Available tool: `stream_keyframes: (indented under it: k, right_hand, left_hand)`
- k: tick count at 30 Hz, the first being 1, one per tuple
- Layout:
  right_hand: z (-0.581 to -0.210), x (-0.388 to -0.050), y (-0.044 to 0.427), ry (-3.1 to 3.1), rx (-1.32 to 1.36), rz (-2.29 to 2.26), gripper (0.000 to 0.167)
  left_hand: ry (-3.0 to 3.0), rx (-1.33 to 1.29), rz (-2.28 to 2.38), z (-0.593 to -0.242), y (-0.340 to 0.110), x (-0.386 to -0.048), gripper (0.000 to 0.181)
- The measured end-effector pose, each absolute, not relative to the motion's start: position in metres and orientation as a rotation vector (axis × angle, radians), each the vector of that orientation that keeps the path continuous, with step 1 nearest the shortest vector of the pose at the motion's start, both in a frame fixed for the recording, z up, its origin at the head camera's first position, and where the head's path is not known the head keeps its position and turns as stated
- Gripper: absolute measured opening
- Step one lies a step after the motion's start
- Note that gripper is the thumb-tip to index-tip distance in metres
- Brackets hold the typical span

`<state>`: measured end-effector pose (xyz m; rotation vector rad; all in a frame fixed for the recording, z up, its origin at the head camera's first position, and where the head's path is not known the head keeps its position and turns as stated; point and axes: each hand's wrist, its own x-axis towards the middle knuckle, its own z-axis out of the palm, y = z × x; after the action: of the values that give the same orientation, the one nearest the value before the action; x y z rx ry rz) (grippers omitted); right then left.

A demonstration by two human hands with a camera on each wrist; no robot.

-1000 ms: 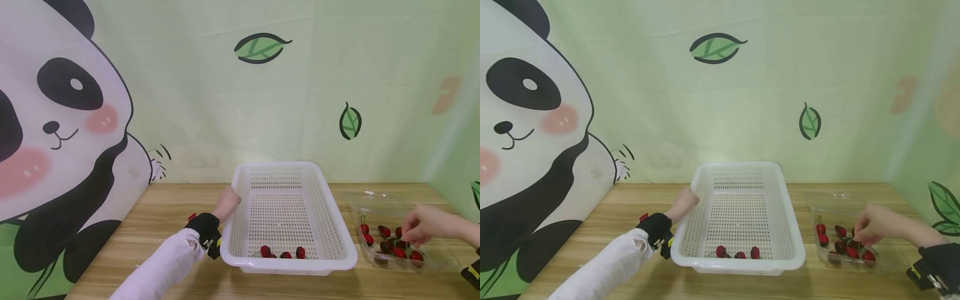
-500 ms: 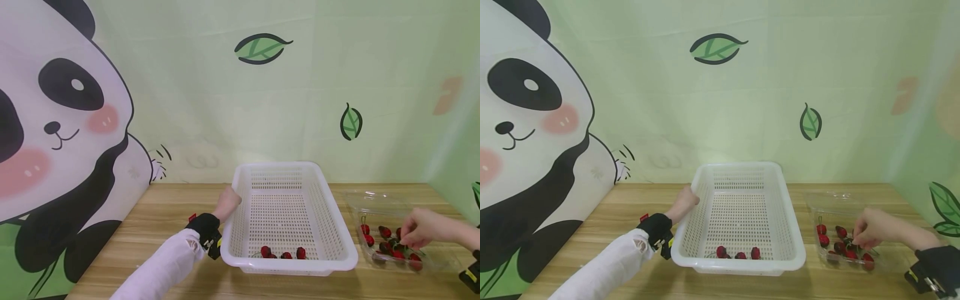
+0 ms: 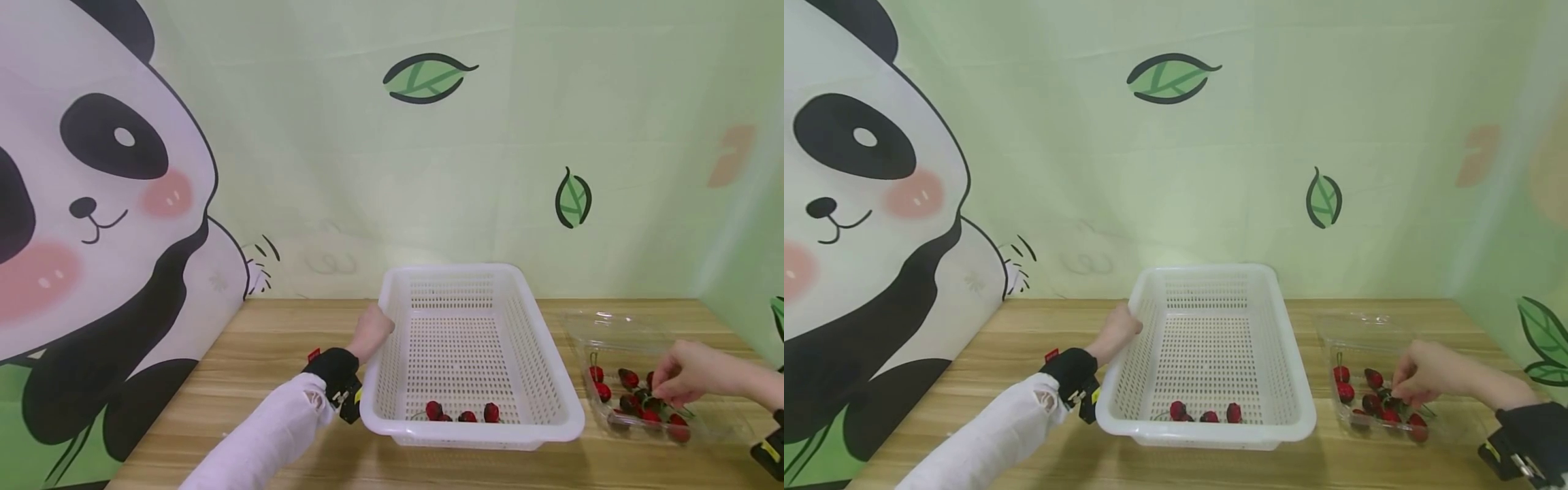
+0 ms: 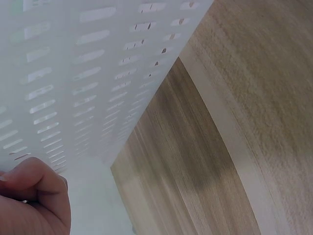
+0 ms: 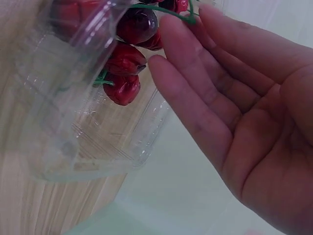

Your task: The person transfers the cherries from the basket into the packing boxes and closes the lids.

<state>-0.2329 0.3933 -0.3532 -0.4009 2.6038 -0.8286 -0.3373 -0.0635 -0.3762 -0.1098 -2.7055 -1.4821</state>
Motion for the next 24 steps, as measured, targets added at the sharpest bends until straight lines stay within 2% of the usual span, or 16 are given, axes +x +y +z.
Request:
stream_keyframes:
  k: [13,24]
  right_hand:
    - [-0.339,-0.234,0.385,2.672,-0.546,-0.815,0.011]
    - [-0.325,-0.239,0.359,2.814,-0.694,-0.680,0.015]
  left_hand:
    - [-2.710,-0.109,-1.493,-0.377,-0.063,-0.337,0.027]
    - [-2.716,-0.096,-1.503,-0.375,-0.062,-0.336,0.030]
